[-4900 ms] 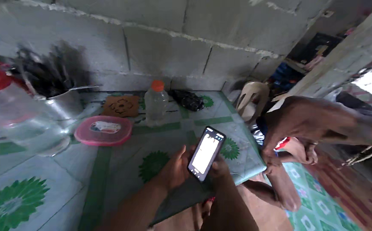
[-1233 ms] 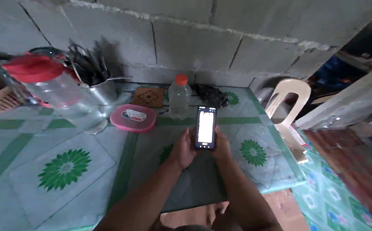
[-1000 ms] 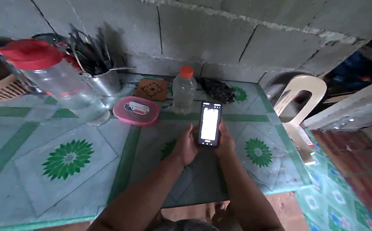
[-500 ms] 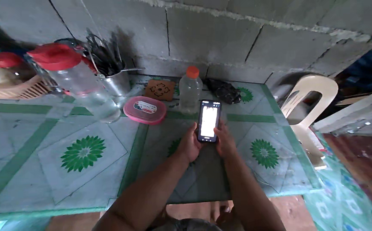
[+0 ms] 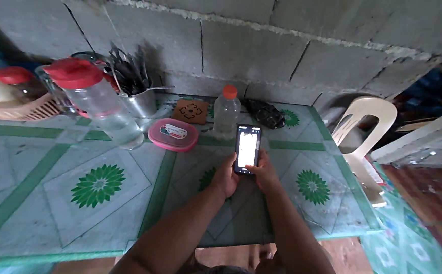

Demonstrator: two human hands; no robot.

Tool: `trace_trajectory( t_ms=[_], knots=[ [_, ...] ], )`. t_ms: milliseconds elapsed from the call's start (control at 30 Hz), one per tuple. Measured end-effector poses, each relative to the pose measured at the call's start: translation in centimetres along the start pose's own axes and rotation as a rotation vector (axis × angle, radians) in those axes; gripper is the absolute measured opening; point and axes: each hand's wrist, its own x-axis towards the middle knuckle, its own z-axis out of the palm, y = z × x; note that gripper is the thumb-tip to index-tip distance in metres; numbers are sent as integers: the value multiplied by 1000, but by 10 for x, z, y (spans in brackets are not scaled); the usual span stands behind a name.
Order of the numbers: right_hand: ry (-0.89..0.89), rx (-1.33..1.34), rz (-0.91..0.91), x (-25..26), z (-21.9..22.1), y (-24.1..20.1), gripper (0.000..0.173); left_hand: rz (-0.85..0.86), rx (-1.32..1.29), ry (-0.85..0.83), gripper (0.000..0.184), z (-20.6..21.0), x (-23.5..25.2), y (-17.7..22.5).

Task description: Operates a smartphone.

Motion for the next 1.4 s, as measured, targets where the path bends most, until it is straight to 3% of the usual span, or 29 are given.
trace_trajectory(
  t_ms=[100, 167, 300, 367, 900, 1167, 1333, 1400],
  knots=[
    [99, -75, -64, 0, 2, 4, 94, -2, -9, -2, 46, 0, 1, -1],
    [234, -324, -219, -2, 1, 7, 88, -5, 2, -1, 47, 0, -1, 0],
    [401, -768, -682, -3, -1, 12, 23, 10, 11, -9, 45, 0, 1, -2],
    [435, -882, -728, -4, 1, 12, 18, 13, 12, -6, 45, 0, 1, -3],
    [412, -954, -657, -3, 0, 11, 23, 30, 19, 31, 43, 3, -1, -2],
    [448, -762, -675, -7, 1, 10, 31, 27, 0, 19, 44, 1, -2, -3],
    [326, -327, -306, -10, 3, 1, 62, 26, 28, 12, 44, 1, -2, -3],
    [217, -170, -187, -7, 2, 2, 63, 22, 35, 10, 44, 1, -3, -3]
  ],
)
